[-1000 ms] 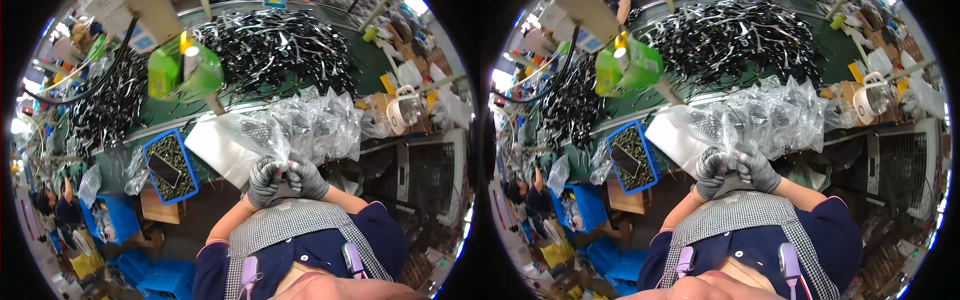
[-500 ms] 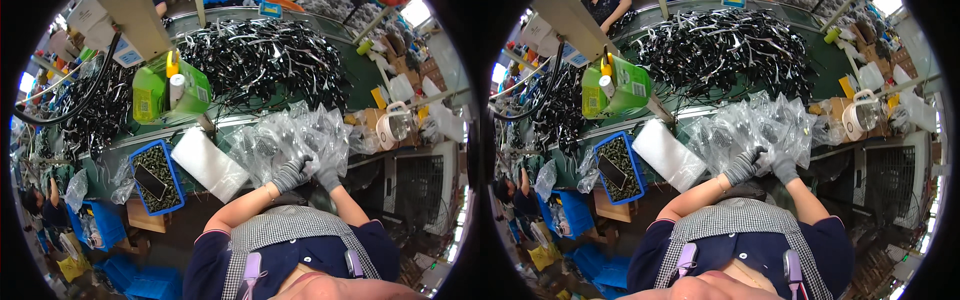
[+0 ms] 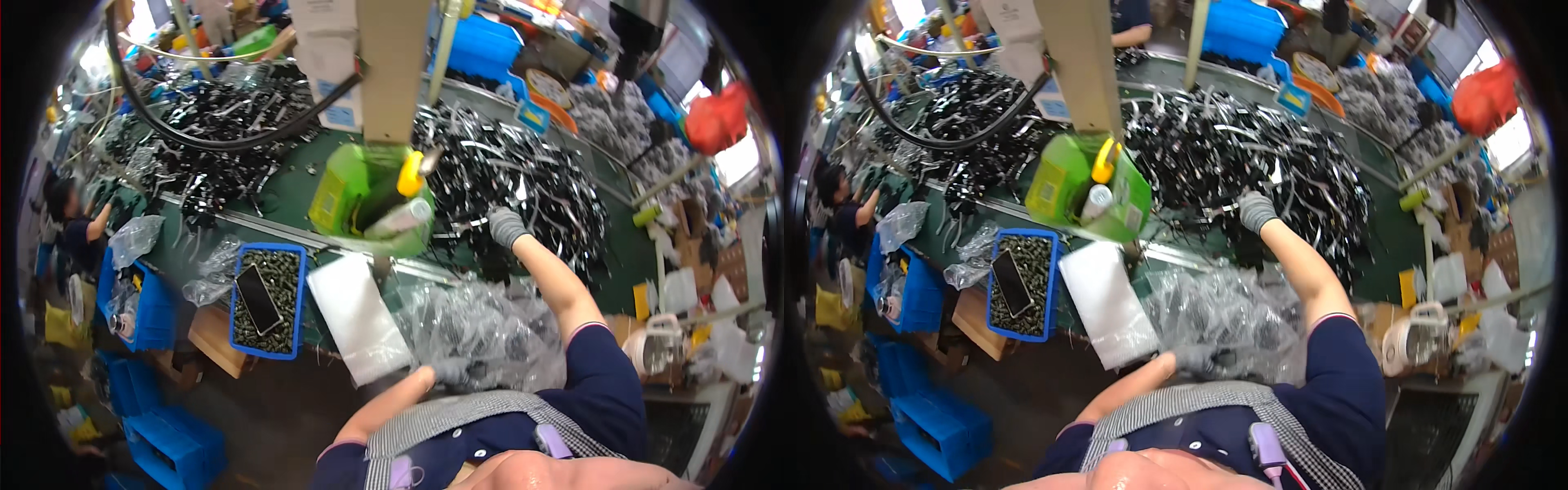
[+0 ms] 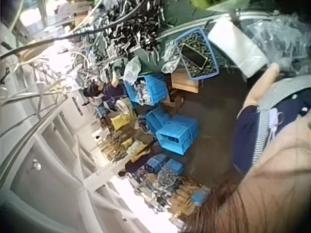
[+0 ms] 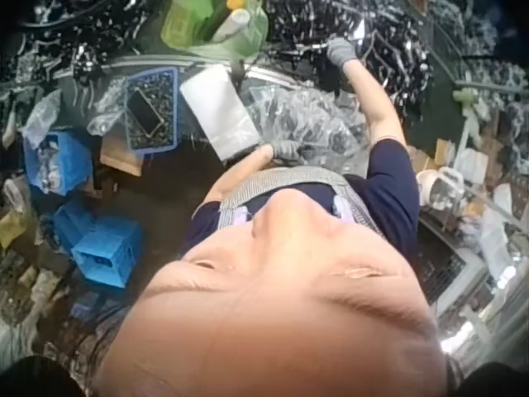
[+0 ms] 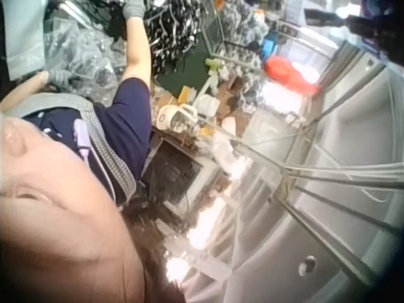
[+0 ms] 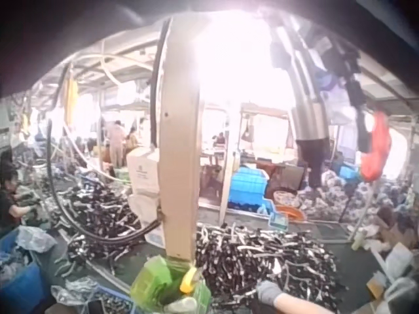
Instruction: Packaging small black components into plastic bags on an assembly line.
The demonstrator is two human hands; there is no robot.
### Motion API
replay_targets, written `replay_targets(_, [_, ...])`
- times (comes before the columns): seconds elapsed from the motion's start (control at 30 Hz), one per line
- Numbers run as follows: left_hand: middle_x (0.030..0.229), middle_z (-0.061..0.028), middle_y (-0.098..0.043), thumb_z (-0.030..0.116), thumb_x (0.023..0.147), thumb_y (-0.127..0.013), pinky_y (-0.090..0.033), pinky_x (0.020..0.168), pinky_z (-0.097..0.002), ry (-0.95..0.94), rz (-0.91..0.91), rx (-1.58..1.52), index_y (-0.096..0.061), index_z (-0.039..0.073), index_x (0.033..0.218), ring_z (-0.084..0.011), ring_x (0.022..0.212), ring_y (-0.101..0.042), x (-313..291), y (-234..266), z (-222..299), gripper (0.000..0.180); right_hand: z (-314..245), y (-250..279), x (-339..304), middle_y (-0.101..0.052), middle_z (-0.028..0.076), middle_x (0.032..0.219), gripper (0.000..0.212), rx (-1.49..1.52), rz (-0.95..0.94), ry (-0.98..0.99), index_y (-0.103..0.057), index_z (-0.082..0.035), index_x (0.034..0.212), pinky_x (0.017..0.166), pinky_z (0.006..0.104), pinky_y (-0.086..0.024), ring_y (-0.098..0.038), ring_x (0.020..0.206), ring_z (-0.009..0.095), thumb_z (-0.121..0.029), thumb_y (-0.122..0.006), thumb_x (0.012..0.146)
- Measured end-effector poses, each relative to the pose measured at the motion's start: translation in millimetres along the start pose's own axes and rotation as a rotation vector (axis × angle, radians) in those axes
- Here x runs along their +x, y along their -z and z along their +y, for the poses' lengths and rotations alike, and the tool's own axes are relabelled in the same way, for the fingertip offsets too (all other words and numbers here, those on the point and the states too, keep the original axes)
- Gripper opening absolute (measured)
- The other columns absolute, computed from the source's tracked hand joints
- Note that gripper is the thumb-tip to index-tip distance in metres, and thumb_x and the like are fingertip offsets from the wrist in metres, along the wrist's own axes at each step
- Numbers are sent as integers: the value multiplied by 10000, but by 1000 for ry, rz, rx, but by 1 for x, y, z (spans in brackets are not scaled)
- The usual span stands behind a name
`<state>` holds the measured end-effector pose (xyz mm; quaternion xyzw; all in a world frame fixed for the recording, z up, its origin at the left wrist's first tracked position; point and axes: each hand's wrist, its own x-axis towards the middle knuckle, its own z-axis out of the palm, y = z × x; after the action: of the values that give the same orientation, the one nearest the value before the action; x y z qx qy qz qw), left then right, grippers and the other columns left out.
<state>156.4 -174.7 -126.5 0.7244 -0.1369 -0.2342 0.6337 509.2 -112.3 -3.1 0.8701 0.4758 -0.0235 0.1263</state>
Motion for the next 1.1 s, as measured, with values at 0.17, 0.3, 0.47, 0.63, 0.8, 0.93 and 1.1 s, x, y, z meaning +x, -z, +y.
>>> replay_targets(0.17, [1028,-121,-598,163,744,-653,-467,792,-338,387,744,119,-560,114,1139,-226,899,-585,-166,41,79,409,-37,-13,39,-624,89,1063,245,-292,-152,157,-675,-118,957,889,397,-408,-541,1059,260,-177,-532,766])
replay_targets(0.3, [930,-116,-601,180,730,-629,-476,737,-385,464,872,707,-624,104,918,-285,849,-580,-212,40,62,202,-52,-26,12,-657,139,958,259,-190,-411,222,-665,-70,954,769,399,-490,-625,918,299,-211,-541,775])
replay_targets(0.47, [876,-131,-608,233,725,-649,-482,738,-380,437,655,824,-634,88,864,-299,813,-585,-203,54,25,202,-78,-21,-50,-632,230,896,308,178,-375,156,-633,-6,950,752,414,-486,-620,868,358,-257,-528,806])
replay_targets(0.63, [801,-174,-614,257,802,-583,-474,690,-412,357,783,486,-647,83,857,-331,760,-598,-225,57,-6,193,-157,97,-165,-607,158,779,374,928,-416,131,-559,-4,1100,643,387,-458,-563,683,274,-273,-546,840])
replay_targets(0.8, [955,-141,-638,166,848,-533,-485,818,-354,448,635,381,-558,55,1133,-277,919,-608,-195,84,-16,306,-196,148,-279,-415,-40,568,236,1910,-752,-94,-599,-51,901,399,208,-261,-343,437,52,-281,-624,855])
replay_targets(0.93, [899,-108,-630,-43,871,-457,-515,771,-274,-174,1080,-1597,-555,-27,1057,-210,811,-606,-236,88,-145,211,-266,101,-304,-434,-54,588,210,2185,-1021,-125,-598,-65,894,397,186,-246,-343,440,37,-271,-619,860])
replay_targets(1.1, [799,-23,-625,-3,845,-579,-467,628,-220,167,1315,-722,-629,5,932,-97,690,-552,-196,97,-22,101,-264,26,-319,-516,44,627,290,1542,-396,-117,-598,1,925,530,302,-399,-487,566,150,-283,-585,867])
